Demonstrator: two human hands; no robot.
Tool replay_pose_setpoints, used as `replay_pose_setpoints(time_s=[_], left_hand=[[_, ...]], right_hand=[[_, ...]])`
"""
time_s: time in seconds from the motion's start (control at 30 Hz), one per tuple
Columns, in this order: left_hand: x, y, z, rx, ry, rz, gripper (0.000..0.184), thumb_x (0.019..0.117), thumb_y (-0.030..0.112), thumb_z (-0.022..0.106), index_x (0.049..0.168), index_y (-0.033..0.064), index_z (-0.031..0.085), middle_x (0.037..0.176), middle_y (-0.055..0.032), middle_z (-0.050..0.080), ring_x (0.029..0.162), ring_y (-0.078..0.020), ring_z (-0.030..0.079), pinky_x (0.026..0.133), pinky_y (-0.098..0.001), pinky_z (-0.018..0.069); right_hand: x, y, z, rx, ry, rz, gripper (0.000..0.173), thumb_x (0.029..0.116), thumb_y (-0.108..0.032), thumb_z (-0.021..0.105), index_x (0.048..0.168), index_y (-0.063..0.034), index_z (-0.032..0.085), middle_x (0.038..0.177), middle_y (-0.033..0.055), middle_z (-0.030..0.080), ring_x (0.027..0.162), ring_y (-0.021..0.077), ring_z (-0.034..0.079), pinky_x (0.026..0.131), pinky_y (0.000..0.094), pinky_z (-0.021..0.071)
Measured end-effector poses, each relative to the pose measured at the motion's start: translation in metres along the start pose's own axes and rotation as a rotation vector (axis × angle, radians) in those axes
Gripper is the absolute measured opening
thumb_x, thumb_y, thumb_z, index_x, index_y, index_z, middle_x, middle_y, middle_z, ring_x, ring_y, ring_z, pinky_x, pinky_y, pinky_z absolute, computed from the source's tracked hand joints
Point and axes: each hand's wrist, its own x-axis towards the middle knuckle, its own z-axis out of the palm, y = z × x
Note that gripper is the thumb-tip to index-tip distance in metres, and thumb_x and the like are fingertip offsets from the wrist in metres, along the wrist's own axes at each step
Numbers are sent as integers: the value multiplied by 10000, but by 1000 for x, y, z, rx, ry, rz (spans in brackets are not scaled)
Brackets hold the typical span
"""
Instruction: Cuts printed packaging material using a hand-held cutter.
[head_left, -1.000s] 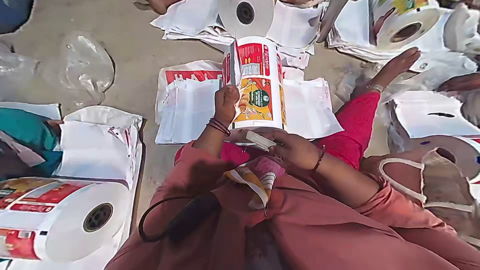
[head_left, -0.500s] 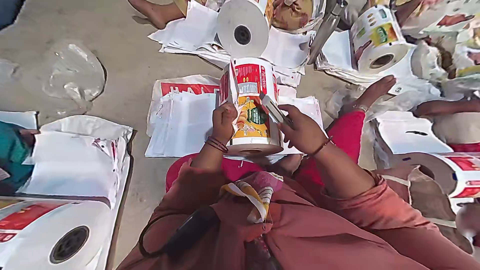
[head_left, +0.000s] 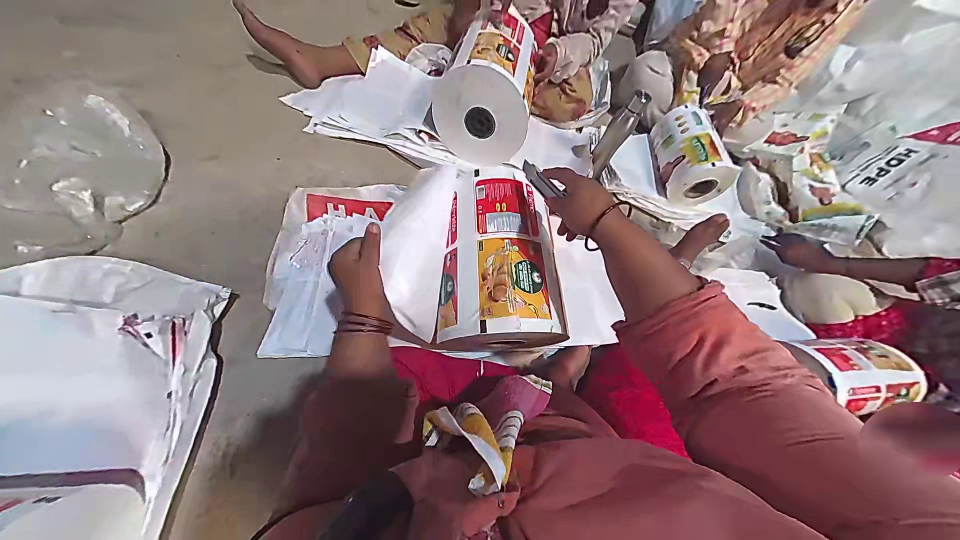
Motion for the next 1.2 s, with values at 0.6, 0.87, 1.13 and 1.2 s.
replay_pose_setpoints(time_s=[0.6,0.87,1.13,1.2], left_hand=[[10,-26,-18,559,-210,-92,519,956,558,624,1289,162,663,1652,-231,271,1526,-545,111,1070,-852,167],[16,-28,-20,504,-296,-137,532,967,510,638,1323,116,647,1615,-245,344,1513,-545,168,1050,-845,205],[19,-17,-13,480,-314,-123,500,971,482,652,1321,125,661,1611,-232,366,1522,-523,182,1070,-834,206],[18,-16,-12,481,-310,-108,490,971,476,654,1307,120,667,1602,-231,379,1517,-526,190,1068,-828,223]], right_hand=[[29,-35,15,-284,23,-18,506,1028,-140,502,1530,-206,483,1145,225,689,881,371,706,778,583,567],[31,-39,18,-356,17,-54,498,1002,-140,547,1499,-151,515,1222,235,673,983,391,700,845,600,551],[27,-56,6,-605,-50,-160,539,936,-122,683,1454,-63,544,1299,294,632,1214,488,603,991,692,452],[20,-59,7,-657,-67,-169,535,935,-127,659,1451,-49,540,1302,285,635,1234,476,598,1003,685,448]])
